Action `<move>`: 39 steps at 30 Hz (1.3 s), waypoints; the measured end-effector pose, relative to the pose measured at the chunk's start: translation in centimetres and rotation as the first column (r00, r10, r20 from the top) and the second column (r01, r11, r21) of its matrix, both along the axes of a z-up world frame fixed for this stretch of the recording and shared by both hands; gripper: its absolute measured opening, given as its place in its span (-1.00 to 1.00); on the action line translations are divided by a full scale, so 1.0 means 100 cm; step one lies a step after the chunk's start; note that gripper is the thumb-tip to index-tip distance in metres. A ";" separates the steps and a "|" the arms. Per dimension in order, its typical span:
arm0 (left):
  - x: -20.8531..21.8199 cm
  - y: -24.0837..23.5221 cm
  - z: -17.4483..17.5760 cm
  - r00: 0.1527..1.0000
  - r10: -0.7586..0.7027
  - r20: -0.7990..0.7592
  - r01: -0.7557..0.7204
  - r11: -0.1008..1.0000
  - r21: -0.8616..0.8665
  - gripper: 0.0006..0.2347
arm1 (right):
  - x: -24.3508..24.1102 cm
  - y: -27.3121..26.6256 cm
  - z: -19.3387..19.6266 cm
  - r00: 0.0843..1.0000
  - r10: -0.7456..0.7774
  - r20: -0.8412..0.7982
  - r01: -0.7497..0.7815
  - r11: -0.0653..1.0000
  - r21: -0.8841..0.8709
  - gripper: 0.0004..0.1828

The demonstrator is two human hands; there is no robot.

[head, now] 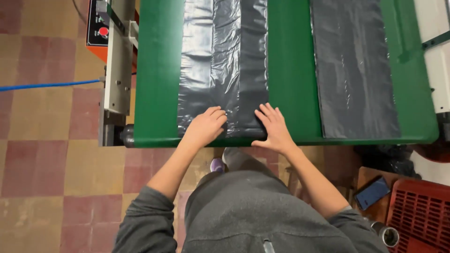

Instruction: Folding plastic bags coming from a conveyor belt and placing them neatly into a storage crate.

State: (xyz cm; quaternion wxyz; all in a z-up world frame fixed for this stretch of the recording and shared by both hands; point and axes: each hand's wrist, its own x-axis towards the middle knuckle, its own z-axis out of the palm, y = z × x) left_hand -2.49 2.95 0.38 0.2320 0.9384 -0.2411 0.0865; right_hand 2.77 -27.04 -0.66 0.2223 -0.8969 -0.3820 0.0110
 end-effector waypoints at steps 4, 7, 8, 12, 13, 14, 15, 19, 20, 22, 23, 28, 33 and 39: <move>0.005 -0.002 -0.009 1.000 -0.016 0.022 0.016 1.000 0.023 -0.73 | -0.001 0.001 -0.003 1.000 -0.024 -0.001 0.024 1.000 0.012 0.18; 0.003 -0.004 -0.015 0.990 -0.013 0.141 -0.011 0.986 0.166 -0.90 | -0.002 0.000 -0.002 1.000 -0.023 -0.013 0.024 0.998 0.053 0.14; 0.003 -0.004 -0.014 0.987 -0.028 0.157 -0.004 0.980 0.200 -0.92 | -0.001 -0.001 -0.003 0.999 -0.032 -0.016 0.033 0.998 0.054 0.14; -0.009 -0.009 -0.008 0.958 -0.041 0.285 -0.003 0.988 0.154 -0.93 | -0.002 -0.001 -0.001 1.000 -0.025 -0.012 0.026 0.999 0.046 0.11; -0.013 -0.011 -0.006 0.959 -0.043 0.280 0.000 0.988 0.153 -0.93 | -0.003 -0.001 0.001 0.999 -0.027 -0.017 0.028 0.999 0.045 0.11; -0.017 -0.012 -0.004 0.947 -0.033 0.319 -0.014 0.990 0.143 -0.92 | -0.002 0.000 0.004 1.000 -0.023 -0.011 0.023 0.999 0.033 0.10; -0.022 -0.013 -0.001 0.933 -0.022 0.358 -0.027 0.991 0.132 -0.91 | -0.002 0.000 0.007 1.000 -0.018 -0.005 0.018 1.000 0.021 0.09; -0.029 -0.015 -0.012 0.946 -0.044 0.321 0.008 0.994 0.112 -0.91 | 0.011 0.000 0.016 0.999 0.023 0.040 -0.021 0.999 -0.038 0.00; -0.031 -0.016 -0.011 0.946 -0.026 0.324 -0.006 0.995 0.097 -0.91 | 0.015 0.001 0.021 1.000 0.006 0.012 -0.005 0.998 -0.060 -0.08; -0.033 -0.017 -0.009 0.945 -0.006 0.327 -0.021 0.997 0.081 -0.90 | 0.020 0.004 0.026 1.000 -0.011 -0.016 0.009 0.997 -0.083 -0.16; -0.033 -0.018 -0.009 0.951 0.005 0.310 -0.036 0.995 0.095 -0.88 | 0.022 0.004 0.027 1.000 -0.012 0.006 0.013 0.999 -0.035 -0.30; -0.038 -0.016 0.031 0.976 0.079 0.202 -0.061 0.994 -0.093 -0.58 | 0.035 0.011 0.021 0.988 -0.006 0.156 -0.002 0.999 0.048 -0.68; -0.055 0.025 0.038 0.934 0.356 0.027 -0.357 0.931 0.074 -0.73 | 0.040 -0.009 0.068 0.989 0.127 -0.073 -0.104 0.962 0.252 -0.74; 0.005 0.051 0.075 0.849 0.095 -0.519 -0.402 0.754 -0.520 -0.80 | 0.097 -0.093 0.010 0.672 -0.039 -0.740 0.255 0.950 0.182 -0.84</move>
